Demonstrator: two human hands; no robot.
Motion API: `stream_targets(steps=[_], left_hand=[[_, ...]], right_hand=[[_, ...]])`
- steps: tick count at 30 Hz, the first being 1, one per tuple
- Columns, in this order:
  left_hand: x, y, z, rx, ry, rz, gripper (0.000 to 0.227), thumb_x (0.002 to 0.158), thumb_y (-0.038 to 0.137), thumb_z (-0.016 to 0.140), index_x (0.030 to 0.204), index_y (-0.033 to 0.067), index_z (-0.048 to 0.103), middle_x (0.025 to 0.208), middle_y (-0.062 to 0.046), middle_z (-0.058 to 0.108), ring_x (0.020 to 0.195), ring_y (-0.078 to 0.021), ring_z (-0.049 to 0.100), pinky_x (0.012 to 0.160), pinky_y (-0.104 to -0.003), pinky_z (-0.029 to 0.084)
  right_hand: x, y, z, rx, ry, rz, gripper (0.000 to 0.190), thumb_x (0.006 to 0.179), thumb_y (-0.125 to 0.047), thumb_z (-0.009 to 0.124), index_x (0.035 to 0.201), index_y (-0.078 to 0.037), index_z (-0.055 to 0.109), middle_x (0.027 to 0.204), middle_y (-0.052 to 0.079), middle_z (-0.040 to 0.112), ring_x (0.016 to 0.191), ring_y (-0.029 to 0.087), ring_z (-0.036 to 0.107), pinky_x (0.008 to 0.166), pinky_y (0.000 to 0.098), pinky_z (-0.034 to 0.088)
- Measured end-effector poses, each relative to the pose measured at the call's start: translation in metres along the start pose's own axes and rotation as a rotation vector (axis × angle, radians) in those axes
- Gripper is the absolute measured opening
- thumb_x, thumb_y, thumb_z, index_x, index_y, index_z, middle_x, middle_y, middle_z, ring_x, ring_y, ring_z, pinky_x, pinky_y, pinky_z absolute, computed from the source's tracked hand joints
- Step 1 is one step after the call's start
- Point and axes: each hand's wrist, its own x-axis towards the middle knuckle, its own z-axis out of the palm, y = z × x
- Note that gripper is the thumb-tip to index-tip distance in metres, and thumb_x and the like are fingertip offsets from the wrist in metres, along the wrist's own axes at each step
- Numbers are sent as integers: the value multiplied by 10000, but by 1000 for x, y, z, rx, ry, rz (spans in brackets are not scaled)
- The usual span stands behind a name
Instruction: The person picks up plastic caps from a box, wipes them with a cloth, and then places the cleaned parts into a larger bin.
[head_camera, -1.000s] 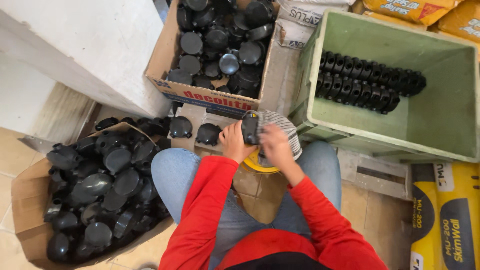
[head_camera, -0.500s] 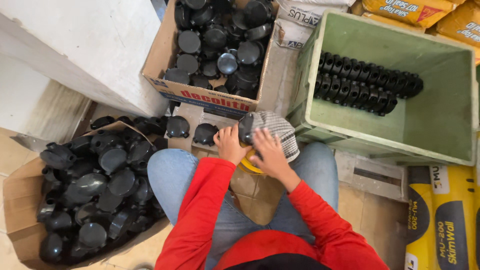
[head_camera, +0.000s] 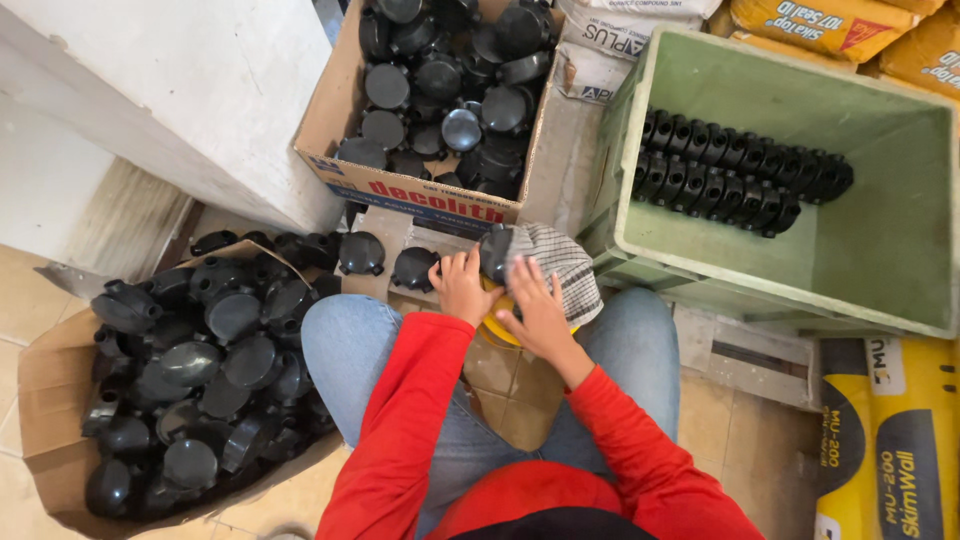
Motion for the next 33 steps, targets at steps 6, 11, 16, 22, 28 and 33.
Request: stream_targets(steps=[6,11,16,22,28,33], left_hand=[[-1,-17,23,29,-15,17,723,500,312,660,1181,142,485,903,-3,480,930,-176,421,933,-473,222],[0,-4,3,77,5,-3,544,642,366,594,1143,168,517,903,9,499,941,-161,421,934,-472,194],[1,-20,25,87,-15,67,698,516,368,684,1155,145,513,901,5,497,922,-164,418,923,-478,211],[2,-36,53,53,88,90,717,480,370,677,1133,121,518,844,15,477,878,-147,425,929,-439,221],[1,-18,22,7,137,90,354,739,366,552,1025,162,586,780,30,505,838,-116,453,919,-425,228],[14,-3,-33,-36,-149,-29,513,519,361,741,958,170,558,886,19,495,929,-199,425,890,-484,252]], right_hand=[[35,-4,-8,-217,55,-98,636,811,-571,340,1330,-204,321,1439,-3,210,1329,258,162,1000,587,182],[50,-1,-6,-61,137,10,622,863,-520,336,1331,-112,306,1428,61,235,1313,249,216,1010,532,222],[23,-3,-4,-59,125,63,719,832,-533,400,1331,-28,292,1407,160,249,1295,345,228,991,532,259],[42,-12,-28,-204,49,-90,602,838,-595,303,1325,-244,349,1418,36,224,1297,424,112,956,627,196],[71,-4,-15,-296,137,-19,519,842,-566,326,1250,-259,417,1357,17,344,1251,330,305,947,498,304],[43,8,-7,83,192,-90,608,822,-467,490,1295,-104,372,1369,109,325,1271,378,244,1007,469,277]])
